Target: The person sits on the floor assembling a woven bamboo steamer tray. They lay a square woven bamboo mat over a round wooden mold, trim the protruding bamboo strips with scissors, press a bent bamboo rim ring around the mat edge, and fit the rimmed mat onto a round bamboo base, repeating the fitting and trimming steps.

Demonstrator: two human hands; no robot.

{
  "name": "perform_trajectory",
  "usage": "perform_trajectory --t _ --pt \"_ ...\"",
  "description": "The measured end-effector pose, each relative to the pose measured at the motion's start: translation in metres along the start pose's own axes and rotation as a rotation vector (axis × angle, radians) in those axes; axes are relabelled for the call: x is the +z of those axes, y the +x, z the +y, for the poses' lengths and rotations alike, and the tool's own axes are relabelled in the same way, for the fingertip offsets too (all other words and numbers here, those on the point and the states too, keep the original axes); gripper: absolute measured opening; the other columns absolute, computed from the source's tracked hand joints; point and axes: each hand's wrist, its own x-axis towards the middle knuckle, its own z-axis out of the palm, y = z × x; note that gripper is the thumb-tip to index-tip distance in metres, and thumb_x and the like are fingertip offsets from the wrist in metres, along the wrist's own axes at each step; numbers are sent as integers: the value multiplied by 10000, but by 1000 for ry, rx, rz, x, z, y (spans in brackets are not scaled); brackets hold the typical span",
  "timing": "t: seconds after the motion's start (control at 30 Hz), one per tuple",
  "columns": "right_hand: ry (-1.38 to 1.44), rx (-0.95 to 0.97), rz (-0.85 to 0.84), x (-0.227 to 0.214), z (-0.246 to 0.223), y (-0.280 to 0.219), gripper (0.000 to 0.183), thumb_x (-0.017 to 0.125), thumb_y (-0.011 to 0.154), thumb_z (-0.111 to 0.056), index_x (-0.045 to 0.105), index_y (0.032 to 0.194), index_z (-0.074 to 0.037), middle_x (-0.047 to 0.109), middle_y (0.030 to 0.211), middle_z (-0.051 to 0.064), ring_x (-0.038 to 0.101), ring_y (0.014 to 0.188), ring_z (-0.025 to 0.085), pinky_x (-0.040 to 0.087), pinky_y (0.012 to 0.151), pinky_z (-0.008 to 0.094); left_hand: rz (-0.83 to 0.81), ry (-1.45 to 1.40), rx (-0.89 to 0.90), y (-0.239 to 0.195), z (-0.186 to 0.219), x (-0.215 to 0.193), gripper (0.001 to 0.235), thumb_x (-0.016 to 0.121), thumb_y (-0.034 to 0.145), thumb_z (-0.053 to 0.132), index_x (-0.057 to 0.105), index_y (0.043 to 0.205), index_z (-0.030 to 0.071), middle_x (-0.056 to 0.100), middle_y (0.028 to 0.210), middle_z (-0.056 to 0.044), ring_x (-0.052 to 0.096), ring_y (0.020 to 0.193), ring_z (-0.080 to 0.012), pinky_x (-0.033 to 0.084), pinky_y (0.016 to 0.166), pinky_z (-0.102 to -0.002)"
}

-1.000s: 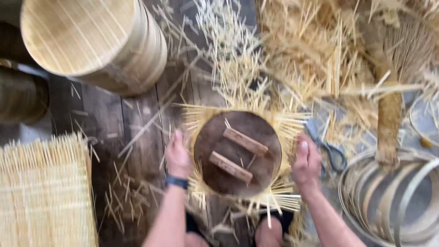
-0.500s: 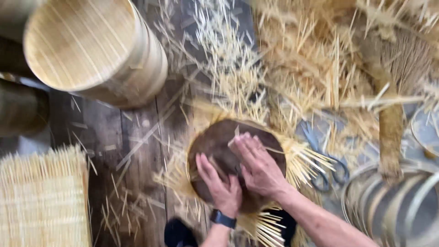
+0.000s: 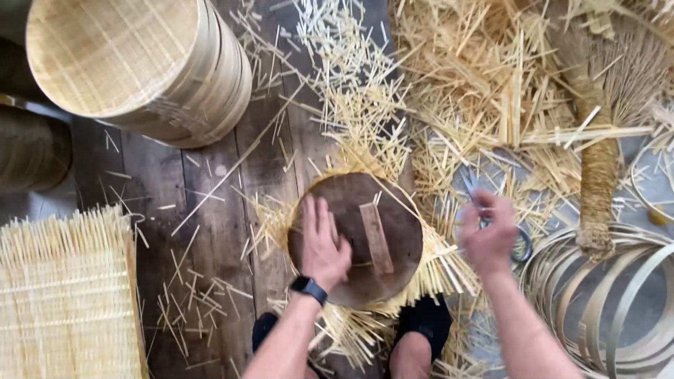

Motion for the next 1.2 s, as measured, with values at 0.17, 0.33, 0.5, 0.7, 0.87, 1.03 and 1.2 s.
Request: perform_trajectory --t 0.17,0.33,0.5,0.7,0.87,1.03,1.2 --pt "-649 399 -265 -24 99 12 800 955 729 -267 518 1320 48 528 1292 299 568 1160 450 504 947 543 -261 185 -377 100 79 -86 1048 836 723 301 277 1577 66 689 1206 -245 675 1147 -374 534 1017 -442" --pt "-568 421 -330 -26 157 15 726 945 685 -279 608 1243 41 681 1193 243 687 1088 376 562 957 470 -537 513 -155 130 -28 -17 872 866 762 345 431 1440 11 701 1069 -278 683 1021 -430 554 936 -502" --pt "-554 416 -439 -36 150 19 531 916 684 -247 730 1094 34 776 998 217 768 913 323 609 875 403 -461 534 -87 139 -30 -19 853 805 803 256 387 1471 -72 714 1034 -291 698 1005 -439 584 905 -497" --pt "-105 471 -597 -58 89 -20 412 793 659 -206 709 1011 -9 762 832 161 789 720 318 653 688 453 142 297 133 40 27 26 998 750 872 299 165 1592 -67 383 1563 -328 362 1475 -434 255 1244 -489" --pt "-622 -107 -458 -57 -7 0 588 730 795 -465 632 1191 -42 645 1064 183 633 978 308 526 866 441 -189 -166 -227 -13 61 52 1074 774 811 258 76 1567 -52 217 1629 -288 173 1537 -386 179 1239 -407" --pt "-799 -285 -443 -13 -23 18 598 699 836 -507 624 1130 8 633 1062 181 612 988 298 523 890 432 -233 -78 -65 -17 29 61 1054 739 770 171 112 1585 -60 253 1636 -297 212 1548 -399 211 1261 -399" --pt "-809 -254 -448 11 20 19 441 624 909 -390 633 1090 12 652 971 158 654 831 266 567 756 421 -347 36 52 3 55 12 999 750 785 164 178 1580 -32 283 1631 -266 248 1527 -390 229 1247 -410"
